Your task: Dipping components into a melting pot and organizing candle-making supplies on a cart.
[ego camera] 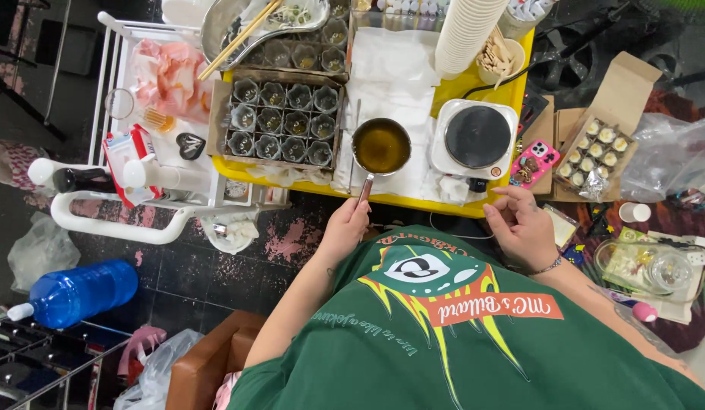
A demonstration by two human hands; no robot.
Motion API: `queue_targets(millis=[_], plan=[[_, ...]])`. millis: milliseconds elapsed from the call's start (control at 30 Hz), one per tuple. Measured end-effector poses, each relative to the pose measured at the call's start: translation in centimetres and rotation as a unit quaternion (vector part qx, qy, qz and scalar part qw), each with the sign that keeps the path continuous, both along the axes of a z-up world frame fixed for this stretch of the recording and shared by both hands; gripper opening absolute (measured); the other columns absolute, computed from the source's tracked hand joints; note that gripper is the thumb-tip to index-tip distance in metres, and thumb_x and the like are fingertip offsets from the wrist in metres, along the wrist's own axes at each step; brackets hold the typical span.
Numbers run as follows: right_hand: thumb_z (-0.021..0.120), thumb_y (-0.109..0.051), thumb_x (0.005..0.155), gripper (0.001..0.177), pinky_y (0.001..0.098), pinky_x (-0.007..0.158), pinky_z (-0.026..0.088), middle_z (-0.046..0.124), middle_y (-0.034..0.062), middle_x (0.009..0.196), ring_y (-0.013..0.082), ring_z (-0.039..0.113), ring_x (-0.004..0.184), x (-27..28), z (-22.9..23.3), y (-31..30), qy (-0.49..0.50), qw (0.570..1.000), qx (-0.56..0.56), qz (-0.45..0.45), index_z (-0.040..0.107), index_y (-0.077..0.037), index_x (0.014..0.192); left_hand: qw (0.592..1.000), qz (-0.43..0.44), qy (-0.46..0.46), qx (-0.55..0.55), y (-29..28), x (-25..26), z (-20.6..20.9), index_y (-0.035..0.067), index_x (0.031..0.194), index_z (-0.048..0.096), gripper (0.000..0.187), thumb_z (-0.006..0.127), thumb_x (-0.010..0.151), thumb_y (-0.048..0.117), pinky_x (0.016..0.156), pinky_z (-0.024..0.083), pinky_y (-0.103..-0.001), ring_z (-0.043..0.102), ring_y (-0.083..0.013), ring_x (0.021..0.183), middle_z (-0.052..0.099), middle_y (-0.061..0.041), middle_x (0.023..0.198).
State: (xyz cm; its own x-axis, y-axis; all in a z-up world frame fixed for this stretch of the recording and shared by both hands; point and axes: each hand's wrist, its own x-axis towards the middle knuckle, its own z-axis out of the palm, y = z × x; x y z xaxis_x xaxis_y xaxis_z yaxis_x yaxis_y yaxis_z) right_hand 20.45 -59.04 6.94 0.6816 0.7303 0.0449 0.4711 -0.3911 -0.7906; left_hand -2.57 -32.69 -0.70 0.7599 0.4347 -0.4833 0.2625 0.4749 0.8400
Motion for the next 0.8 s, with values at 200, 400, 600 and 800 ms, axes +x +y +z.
queue_targets(millis=[200,400,600,800], plan=[[0.071,-0.016,0.098,0.039,0.0251,0.053,0.044,0.066,0.0009,0.081,0.0084,0.058,0.056,-0.1,0.2,0.4,-0.009,1.000,0.008,0.007,0.050,-0.006,0.130,1.000,-0.009,0.018,0.013,-0.8,0.1,0.4,0.007,0.101,0.058,0.024,0.050,0.109,0.027,0.048,0.036,-0.024,0.042,-0.0052,0.054,0.047,0.005,0.066],[0.071,-0.016,0.097,0.036,0.0236,0.054,0.044,0.064,0.0009,0.081,0.0077,0.055,0.057,-0.5,0.3,1.0,0.028,1.000,0.003,0.003,0.056,-0.006,0.128,0.998,-0.023,0.034,0.040,-1.6,1.0,0.7,0.005,0.101,0.058,0.026,0.049,0.109,0.028,0.050,0.040,-0.026,0.045,-0.0074,0.053,0.051,0.003,0.065],[0.070,-0.016,0.098,0.033,0.0223,0.054,0.045,0.063,0.0001,0.081,0.0061,0.056,0.058,-0.9,0.4,1.3,0.046,0.999,0.007,0.005,0.058,-0.006,0.126,0.991,-0.049,0.069,0.108,-1.3,1.6,0.3,0.005,0.098,0.060,0.027,0.052,0.107,0.029,0.051,0.041,-0.026,0.048,-0.0077,0.055,0.054,0.001,0.064],[0.071,-0.015,0.097,0.029,0.0223,0.054,0.044,0.063,-0.0006,0.081,0.0058,0.054,0.057,-0.9,0.5,1.4,0.044,0.999,-0.004,0.003,0.062,-0.006,0.124,0.992,-0.024,0.087,0.087,1.5,0.5,-0.1,0.004,0.098,0.067,0.028,0.056,0.106,0.029,0.052,0.037,-0.026,0.046,-0.0072,0.057,0.052,0.003,0.065]])
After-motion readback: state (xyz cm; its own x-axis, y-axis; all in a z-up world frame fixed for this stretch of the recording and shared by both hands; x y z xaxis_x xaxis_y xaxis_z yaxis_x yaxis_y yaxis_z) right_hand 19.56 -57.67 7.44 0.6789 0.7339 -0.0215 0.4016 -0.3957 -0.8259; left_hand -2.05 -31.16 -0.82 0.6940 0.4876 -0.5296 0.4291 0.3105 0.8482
